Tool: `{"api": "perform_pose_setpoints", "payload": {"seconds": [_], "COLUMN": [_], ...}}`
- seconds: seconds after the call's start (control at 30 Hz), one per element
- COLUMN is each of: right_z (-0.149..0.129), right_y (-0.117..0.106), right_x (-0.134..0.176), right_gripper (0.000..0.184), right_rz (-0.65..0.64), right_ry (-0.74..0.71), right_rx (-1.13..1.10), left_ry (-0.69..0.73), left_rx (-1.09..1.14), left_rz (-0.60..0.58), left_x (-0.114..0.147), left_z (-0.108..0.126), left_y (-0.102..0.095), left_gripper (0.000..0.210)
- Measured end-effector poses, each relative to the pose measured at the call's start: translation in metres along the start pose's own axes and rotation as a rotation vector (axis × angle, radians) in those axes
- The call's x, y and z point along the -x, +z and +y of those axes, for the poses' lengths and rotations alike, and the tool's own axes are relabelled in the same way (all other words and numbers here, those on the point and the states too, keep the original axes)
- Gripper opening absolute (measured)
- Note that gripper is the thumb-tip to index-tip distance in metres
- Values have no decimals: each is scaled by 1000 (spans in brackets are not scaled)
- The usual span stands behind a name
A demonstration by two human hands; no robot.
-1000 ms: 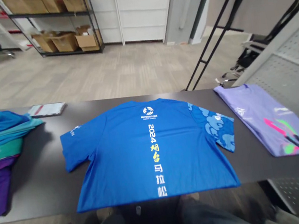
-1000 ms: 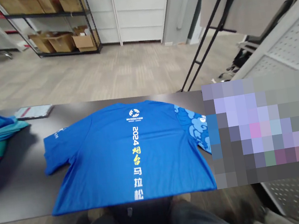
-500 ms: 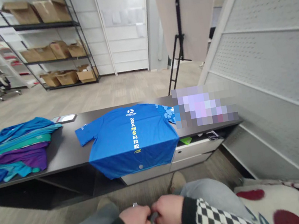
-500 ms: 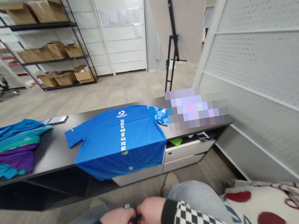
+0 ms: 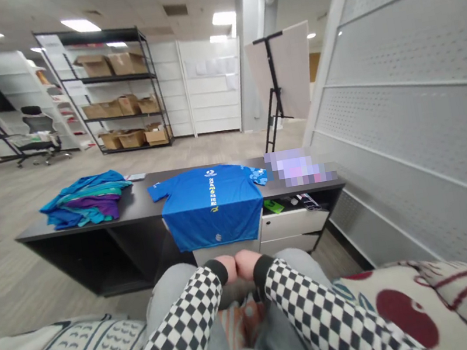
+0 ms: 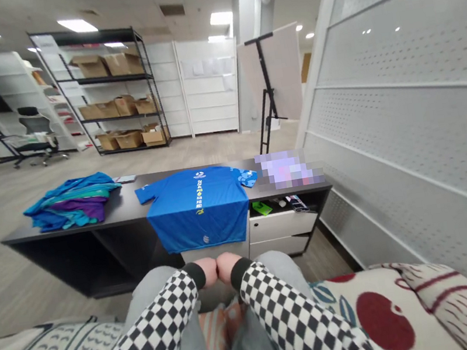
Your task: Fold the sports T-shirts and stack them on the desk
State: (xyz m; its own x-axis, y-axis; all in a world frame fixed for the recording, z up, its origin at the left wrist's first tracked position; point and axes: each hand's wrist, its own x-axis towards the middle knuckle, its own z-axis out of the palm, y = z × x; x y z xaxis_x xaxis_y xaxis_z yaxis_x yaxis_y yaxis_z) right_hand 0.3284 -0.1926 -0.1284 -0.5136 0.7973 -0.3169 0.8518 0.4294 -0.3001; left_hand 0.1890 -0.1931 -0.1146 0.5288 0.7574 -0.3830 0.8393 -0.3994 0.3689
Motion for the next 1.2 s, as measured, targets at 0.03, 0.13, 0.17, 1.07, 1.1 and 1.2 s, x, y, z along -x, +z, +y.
{"api": "perform_pose_setpoints", "payload": {"seconds": [0.03, 0.13, 0.17, 1.07, 1.1, 1.2], "right_z": [2, 9, 13, 152, 153, 152], "right_y": [-5, -24, -31, -169, -172, -180], "right_x": [1, 2, 2, -146, -142, -133], "right_gripper": [19, 26, 31, 63, 64, 64], "right_rz": [45, 208, 262, 455, 425, 412], "right_ry": [-9, -43, -51, 225, 222, 218], "right_rx": [-21, -101, -128, 33, 24, 13], "left_ry": [-24, -90, -90, -295, -329, -345], "left_rx": [12, 47, 62, -232, -245, -226], "left_rz": [50, 199, 251, 657, 645, 660], "left_x": [5, 20, 24, -22, -19, -27], "left_z": [1, -4, -9, -227, -222, -203], "left_y": [-4, -27, -39, -180, -184, -192], "left_gripper": [38, 40, 38, 57, 56, 59]}}
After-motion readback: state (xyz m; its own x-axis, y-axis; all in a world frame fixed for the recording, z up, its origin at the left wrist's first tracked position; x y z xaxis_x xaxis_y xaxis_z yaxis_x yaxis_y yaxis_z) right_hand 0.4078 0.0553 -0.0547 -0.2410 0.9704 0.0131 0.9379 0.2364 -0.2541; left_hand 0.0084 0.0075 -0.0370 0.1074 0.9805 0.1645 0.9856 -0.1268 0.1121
